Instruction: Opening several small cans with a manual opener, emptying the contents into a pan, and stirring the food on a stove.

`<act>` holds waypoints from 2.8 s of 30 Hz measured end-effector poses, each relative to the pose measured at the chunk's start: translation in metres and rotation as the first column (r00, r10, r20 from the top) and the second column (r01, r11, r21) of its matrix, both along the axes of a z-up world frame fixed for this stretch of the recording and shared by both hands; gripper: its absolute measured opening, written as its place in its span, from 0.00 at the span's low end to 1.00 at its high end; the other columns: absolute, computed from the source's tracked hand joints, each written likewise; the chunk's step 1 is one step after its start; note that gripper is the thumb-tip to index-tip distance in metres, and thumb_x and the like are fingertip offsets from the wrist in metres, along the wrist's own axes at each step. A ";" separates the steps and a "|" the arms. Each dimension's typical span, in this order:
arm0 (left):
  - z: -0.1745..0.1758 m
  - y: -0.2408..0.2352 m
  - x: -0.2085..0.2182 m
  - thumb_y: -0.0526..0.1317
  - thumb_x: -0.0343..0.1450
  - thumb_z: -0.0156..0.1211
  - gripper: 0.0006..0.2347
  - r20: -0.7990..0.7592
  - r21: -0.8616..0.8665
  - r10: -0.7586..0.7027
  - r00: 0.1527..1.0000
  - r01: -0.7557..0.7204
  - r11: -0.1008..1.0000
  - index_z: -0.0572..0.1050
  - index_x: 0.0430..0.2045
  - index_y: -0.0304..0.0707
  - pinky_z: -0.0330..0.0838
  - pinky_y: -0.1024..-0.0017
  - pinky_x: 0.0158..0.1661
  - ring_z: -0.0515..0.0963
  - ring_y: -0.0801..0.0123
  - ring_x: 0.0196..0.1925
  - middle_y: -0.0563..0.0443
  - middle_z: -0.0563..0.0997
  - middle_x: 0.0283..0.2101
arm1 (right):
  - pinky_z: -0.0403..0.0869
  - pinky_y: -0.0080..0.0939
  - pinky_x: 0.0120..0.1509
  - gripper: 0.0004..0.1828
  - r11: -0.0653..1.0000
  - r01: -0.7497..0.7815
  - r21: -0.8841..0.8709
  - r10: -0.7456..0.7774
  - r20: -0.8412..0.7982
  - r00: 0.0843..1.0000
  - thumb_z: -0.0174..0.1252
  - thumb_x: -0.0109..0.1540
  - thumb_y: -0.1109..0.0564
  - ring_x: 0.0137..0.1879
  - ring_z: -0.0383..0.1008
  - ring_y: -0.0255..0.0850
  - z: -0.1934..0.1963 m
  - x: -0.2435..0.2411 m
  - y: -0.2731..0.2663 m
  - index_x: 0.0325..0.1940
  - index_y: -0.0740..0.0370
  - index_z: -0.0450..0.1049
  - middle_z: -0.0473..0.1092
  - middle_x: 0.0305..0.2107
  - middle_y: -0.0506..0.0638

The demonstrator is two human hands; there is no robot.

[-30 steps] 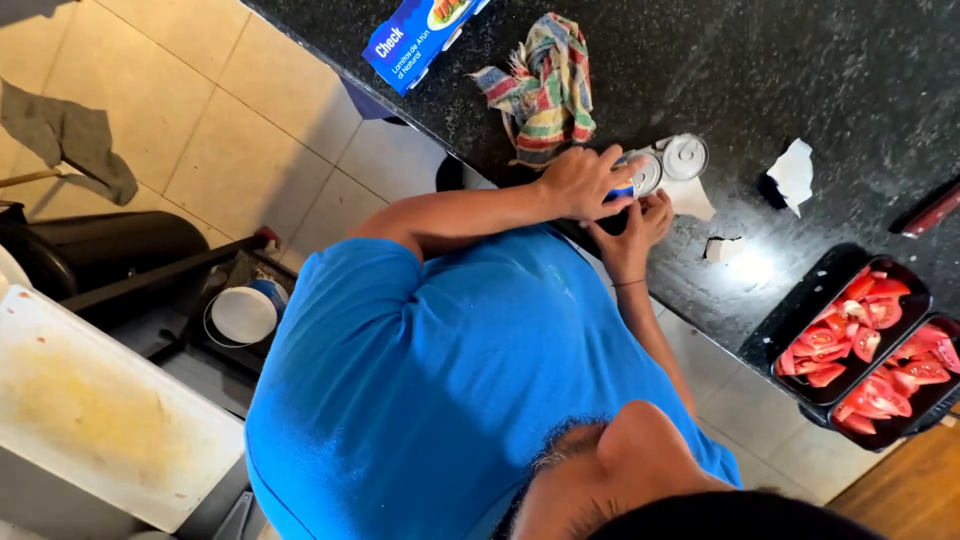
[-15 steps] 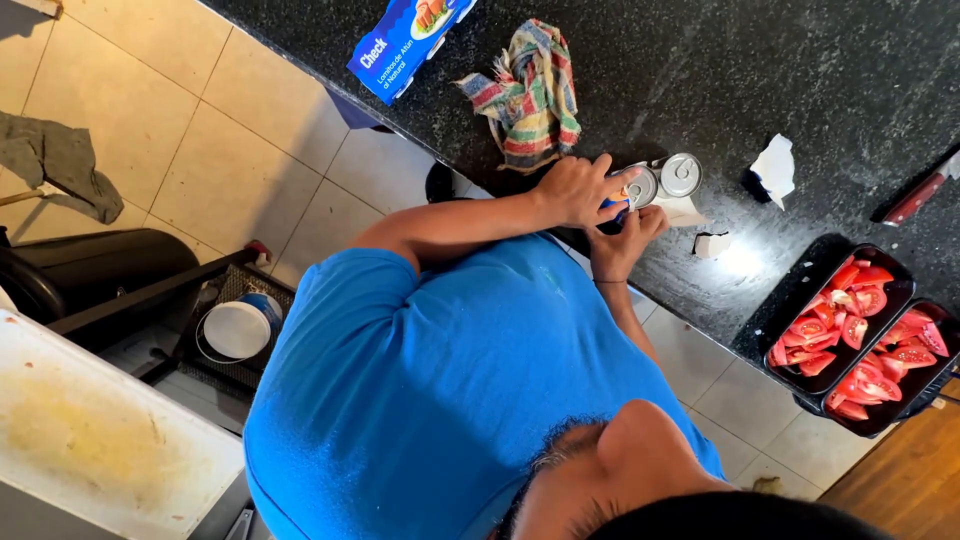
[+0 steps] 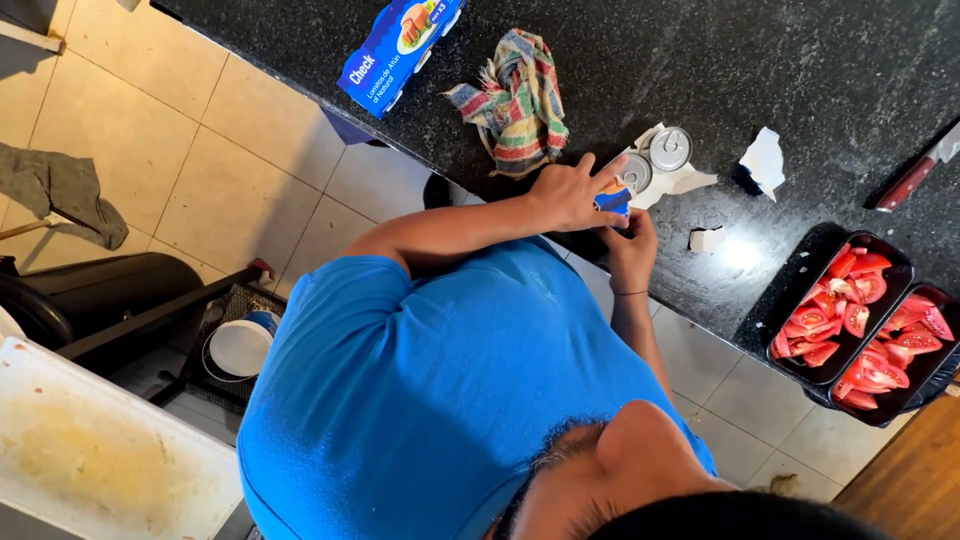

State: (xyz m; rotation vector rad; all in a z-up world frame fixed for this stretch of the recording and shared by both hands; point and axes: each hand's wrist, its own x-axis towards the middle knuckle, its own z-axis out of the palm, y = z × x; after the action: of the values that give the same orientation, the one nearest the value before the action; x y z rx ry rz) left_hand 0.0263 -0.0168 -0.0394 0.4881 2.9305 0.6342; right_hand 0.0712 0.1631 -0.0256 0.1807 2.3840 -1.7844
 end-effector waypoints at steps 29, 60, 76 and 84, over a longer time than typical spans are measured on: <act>0.041 0.000 -0.006 0.75 0.66 0.48 0.46 0.381 0.141 -0.106 0.918 0.056 0.988 0.51 0.73 0.45 0.76 0.46 0.42 0.84 0.38 0.46 0.33 0.78 0.50 | 0.59 0.68 0.68 0.33 0.779 -0.052 0.625 0.453 -0.503 0.736 0.76 0.57 0.57 0.64 0.57 0.69 -0.007 -0.013 -0.020 0.58 0.78 0.69 0.61 0.53 0.73; 0.054 -0.055 0.007 0.37 0.75 0.42 0.29 0.406 0.293 -0.288 0.867 0.175 0.940 0.44 0.75 0.40 0.69 0.54 0.23 0.77 0.48 0.28 0.32 0.69 0.59 | 0.63 0.68 0.74 0.19 0.538 -0.013 0.843 0.623 -0.387 0.680 0.52 0.78 0.46 0.78 0.47 0.56 -0.003 -0.212 -0.076 0.71 0.53 0.67 0.49 0.72 0.52; 0.033 -0.103 -0.001 0.37 0.74 0.41 0.26 0.290 0.795 -0.323 0.901 -0.038 0.606 0.48 0.70 0.32 0.76 0.49 0.26 0.79 0.45 0.25 0.26 0.70 0.50 | 0.55 0.62 0.80 0.22 0.638 0.025 0.769 0.424 -0.379 0.823 0.65 0.68 0.58 0.76 0.52 0.56 0.088 -0.070 -0.079 0.65 0.64 0.69 0.52 0.68 0.58; 0.034 -0.103 -0.018 0.55 0.75 0.51 0.31 0.194 0.828 -0.519 0.833 0.144 0.541 0.45 0.69 0.47 0.75 0.39 0.49 0.82 0.29 0.44 0.37 0.67 0.56 | 0.71 0.32 0.47 0.27 0.902 0.423 0.082 -0.428 0.051 0.902 0.57 0.68 0.66 0.50 0.70 0.40 0.042 -0.053 -0.059 0.66 0.43 0.58 0.56 0.53 0.51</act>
State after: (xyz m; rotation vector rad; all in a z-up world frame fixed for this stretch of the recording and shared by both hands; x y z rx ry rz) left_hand 0.0082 -0.1203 -0.0057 0.8352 1.8982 1.7229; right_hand 0.0185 0.1039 0.0169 0.8178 2.4995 -1.8203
